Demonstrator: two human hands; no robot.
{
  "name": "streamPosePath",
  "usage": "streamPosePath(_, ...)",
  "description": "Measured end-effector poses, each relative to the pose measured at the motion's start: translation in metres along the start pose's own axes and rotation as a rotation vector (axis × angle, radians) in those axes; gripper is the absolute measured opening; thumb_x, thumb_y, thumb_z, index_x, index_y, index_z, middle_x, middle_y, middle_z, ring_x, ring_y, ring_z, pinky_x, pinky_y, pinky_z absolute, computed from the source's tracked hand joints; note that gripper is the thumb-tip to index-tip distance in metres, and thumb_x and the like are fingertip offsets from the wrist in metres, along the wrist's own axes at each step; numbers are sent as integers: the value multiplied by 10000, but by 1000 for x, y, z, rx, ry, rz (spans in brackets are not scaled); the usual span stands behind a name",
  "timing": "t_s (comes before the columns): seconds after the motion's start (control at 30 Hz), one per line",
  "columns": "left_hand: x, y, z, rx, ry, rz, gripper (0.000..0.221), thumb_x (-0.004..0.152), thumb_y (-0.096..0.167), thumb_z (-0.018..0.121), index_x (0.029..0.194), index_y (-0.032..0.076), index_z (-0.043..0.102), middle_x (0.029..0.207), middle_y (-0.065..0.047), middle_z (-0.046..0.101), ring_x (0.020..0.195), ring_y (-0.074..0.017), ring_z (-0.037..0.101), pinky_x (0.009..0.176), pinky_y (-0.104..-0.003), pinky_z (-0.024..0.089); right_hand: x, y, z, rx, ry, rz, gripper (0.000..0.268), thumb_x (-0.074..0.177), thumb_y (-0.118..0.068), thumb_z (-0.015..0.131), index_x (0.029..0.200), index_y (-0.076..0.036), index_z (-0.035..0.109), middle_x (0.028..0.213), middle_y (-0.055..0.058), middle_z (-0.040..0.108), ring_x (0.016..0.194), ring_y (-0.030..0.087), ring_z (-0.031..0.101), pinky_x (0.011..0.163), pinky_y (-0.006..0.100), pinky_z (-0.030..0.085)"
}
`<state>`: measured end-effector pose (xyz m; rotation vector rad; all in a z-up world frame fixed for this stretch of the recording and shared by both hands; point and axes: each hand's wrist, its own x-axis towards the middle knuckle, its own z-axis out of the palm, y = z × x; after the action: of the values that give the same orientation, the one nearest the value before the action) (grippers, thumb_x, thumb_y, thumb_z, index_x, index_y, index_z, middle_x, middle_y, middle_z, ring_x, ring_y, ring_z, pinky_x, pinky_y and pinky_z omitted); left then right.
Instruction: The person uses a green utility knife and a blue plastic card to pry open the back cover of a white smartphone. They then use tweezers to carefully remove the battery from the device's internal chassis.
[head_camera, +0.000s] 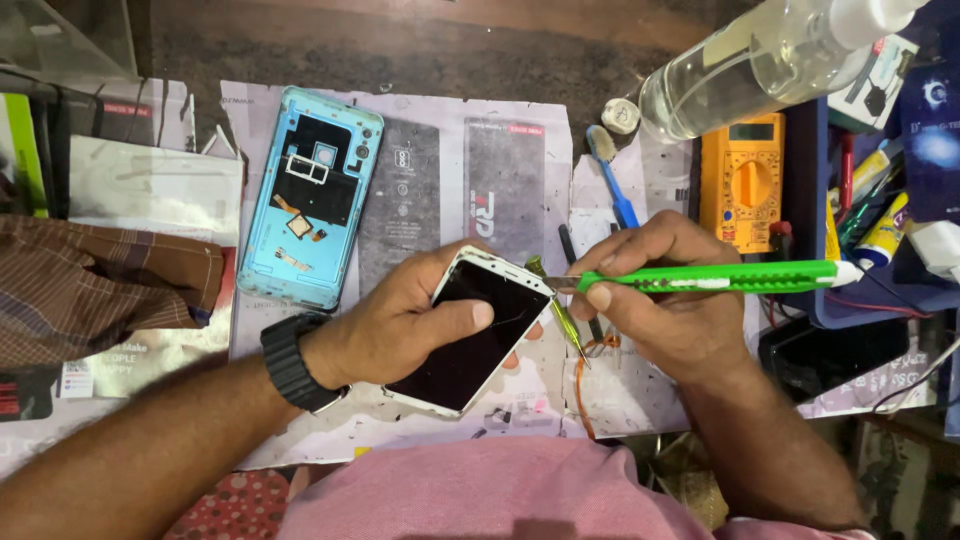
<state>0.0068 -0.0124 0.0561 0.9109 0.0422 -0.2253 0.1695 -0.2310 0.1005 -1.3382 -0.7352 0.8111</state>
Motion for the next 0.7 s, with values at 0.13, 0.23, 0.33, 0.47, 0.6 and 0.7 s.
streamPosePath(0.13, 0, -1, 0, 206, 5, 73, 300, 1036, 184, 583, 1293, 28, 580, 1126, -68, 726, 1003, -133, 692, 898, -298, 588, -3, 0, -2, -40, 0, -20, 191, 946, 98, 675, 1045, -19, 562, 1020, 261, 730, 844, 203, 744, 712, 315, 630)
streamPosePath(0.23, -1, -1, 0, 363, 6, 121, 309, 1032, 183, 597, 1299, 27, 589, 1152, -58, 692, 1081, -132, 649, 974, -296, 544, -8, 0, -2, -63, 4, -43, 199, 925, 96, 696, 1039, -16, 577, 1005, 248, 729, 837, 211, 753, 694, 324, 641)
streamPosePath(0.33, 0, 6, 1, 529, 20, 141, 332, 961, 166, 650, 1256, 30, 581, 1133, -73, 639, 1054, -157, 638, 939, -312, 540, -9, 0, -2, -70, -23, -113, 198, 896, 93, 721, 1023, -12, 610, 951, 215, 735, 837, 230, 769, 665, 325, 640)
streamPosePath(0.47, -3, 27, 9, 734, 77, 32, 344, 878, 158, 731, 1173, 52, 590, 998, -83, 636, 937, -187, 662, 834, -356, 551, -12, -14, 4, -265, -70, -203, 210, 860, 79, 736, 1024, -8, 638, 902, 166, 747, 910, 267, 803, 681, 313, 657)
streamPosePath(0.6, -8, 43, 21, 772, 68, 277, 479, 884, 81, 677, 1313, 8, 478, 1141, -124, 621, 1047, -260, 654, 891, -407, 530, -10, -37, 10, -369, -115, -207, 238, 853, 65, 740, 1048, -14, 629, 971, 178, 766, 927, 256, 809, 703, 288, 654)
streamPosePath(0.7, -11, 48, 26, 894, 37, 322, 404, 945, 63, 687, 1308, 16, 514, 1154, -139, 649, 1030, -311, 675, 873, -415, 541, -3, -43, 12, -385, -137, -225, 257, 826, 61, 762, 1031, -6, 623, 1004, 222, 751, 894, 254, 797, 725, 309, 650)
